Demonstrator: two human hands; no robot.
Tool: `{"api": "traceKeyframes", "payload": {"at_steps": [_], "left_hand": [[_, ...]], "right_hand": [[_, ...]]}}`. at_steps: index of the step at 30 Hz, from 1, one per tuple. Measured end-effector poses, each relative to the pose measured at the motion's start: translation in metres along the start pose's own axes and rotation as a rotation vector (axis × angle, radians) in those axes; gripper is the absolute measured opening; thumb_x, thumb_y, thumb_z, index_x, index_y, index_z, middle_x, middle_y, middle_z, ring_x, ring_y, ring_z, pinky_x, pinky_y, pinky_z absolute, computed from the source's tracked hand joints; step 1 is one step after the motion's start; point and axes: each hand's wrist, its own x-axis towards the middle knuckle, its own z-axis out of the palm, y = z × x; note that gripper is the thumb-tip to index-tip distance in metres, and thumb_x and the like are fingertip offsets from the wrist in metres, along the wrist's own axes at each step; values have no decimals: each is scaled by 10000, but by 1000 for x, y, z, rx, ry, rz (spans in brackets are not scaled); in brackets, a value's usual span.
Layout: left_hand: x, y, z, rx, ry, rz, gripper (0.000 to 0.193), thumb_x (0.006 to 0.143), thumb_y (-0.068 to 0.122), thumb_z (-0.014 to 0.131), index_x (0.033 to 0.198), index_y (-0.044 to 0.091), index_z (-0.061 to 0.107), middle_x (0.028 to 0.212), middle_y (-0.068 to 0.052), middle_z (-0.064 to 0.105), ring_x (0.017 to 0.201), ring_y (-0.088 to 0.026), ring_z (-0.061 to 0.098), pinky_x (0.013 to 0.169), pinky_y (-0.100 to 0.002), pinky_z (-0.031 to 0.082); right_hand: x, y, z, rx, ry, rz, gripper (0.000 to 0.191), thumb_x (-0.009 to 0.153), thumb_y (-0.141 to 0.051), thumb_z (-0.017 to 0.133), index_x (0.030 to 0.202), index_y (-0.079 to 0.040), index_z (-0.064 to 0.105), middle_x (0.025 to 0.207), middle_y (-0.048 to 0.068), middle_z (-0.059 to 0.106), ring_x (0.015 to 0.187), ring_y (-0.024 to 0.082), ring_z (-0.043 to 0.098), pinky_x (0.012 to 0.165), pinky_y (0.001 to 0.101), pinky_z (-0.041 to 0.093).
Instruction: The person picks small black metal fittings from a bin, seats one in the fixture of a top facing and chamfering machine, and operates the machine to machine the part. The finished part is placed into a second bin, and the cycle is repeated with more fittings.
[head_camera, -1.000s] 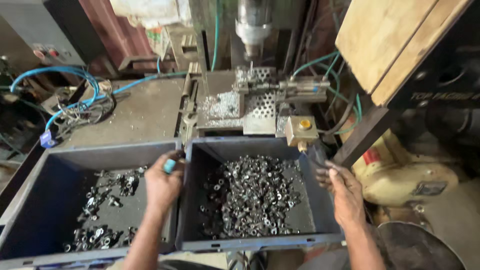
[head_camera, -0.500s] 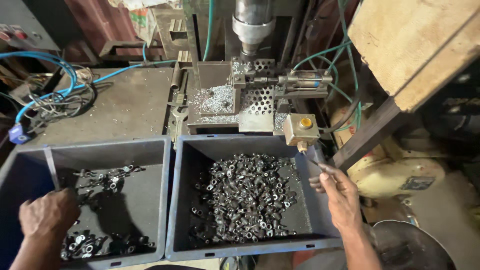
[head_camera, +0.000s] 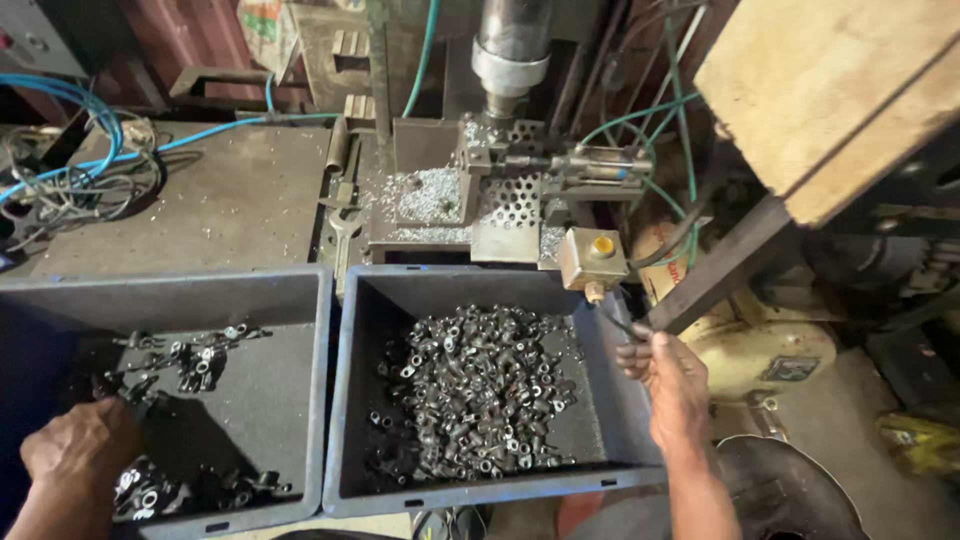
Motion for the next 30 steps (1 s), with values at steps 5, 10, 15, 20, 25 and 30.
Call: {"api": "traceKeyframes", "payload": {"at_steps": [5, 10, 15, 20, 25, 30], "left_hand": [[-3, 0, -4, -67, 27, -46, 356, 954, 373, 609, 1142, 233, 877, 1181, -61, 837, 1144, -271, 790, 901, -438, 656], [-3, -1, -10, -145, 32, -90, 502, 935, 589, 604, 1172, 210, 833, 1225, -115, 797, 1172, -323, 746, 898, -470, 612], [-5, 0, -13, -152, -22, -77, 386, 918, 458, 626, 1144, 236, 847, 1237, -85, 811, 1189, -293, 763, 929, -436, 633], [-19, -3, -13, -160, 5, -8, 379, 917, 429, 612, 1078, 222, 885, 1130, -102, 847, 1123, -302, 786, 946, -425, 633], [-35, 0, -36, -350, -24, 18, 453, 877, 500, 659, 1157, 176, 806, 1147, -158, 812, 1138, -383, 747, 939, -483, 588], [-85, 32, -81, -580, 47, 176, 367, 947, 437, 591, 1175, 238, 798, 1099, -128, 810, 1023, -323, 736, 891, -449, 626]], "right_hand": [[1, -2, 2, -15, 44, 27, 368, 1059, -267, 550, 1216, 42, 674, 892, 153, 742, 769, 186, 696, 687, 297, 544], [2, 0, 1, -37, 35, 5, 375, 1060, -278, 553, 1220, 38, 675, 903, 144, 746, 778, 167, 695, 691, 290, 539], [3, 2, -1, 1, 38, 30, 384, 1053, -297, 557, 1222, 26, 677, 896, 142, 746, 741, 176, 682, 653, 289, 522], [2, 3, -3, 8, 30, 32, 370, 1054, -289, 555, 1213, 19, 682, 907, 135, 747, 738, 171, 675, 652, 285, 519], [1, 3, -7, 117, 29, 55, 317, 1050, -246, 564, 1209, 0, 686, 904, 127, 750, 737, 169, 682, 647, 281, 509], [-7, -7, 3, 33, -11, -11, 264, 995, -146, 624, 1212, -15, 699, 945, 115, 759, 785, 157, 690, 682, 281, 525]]}}
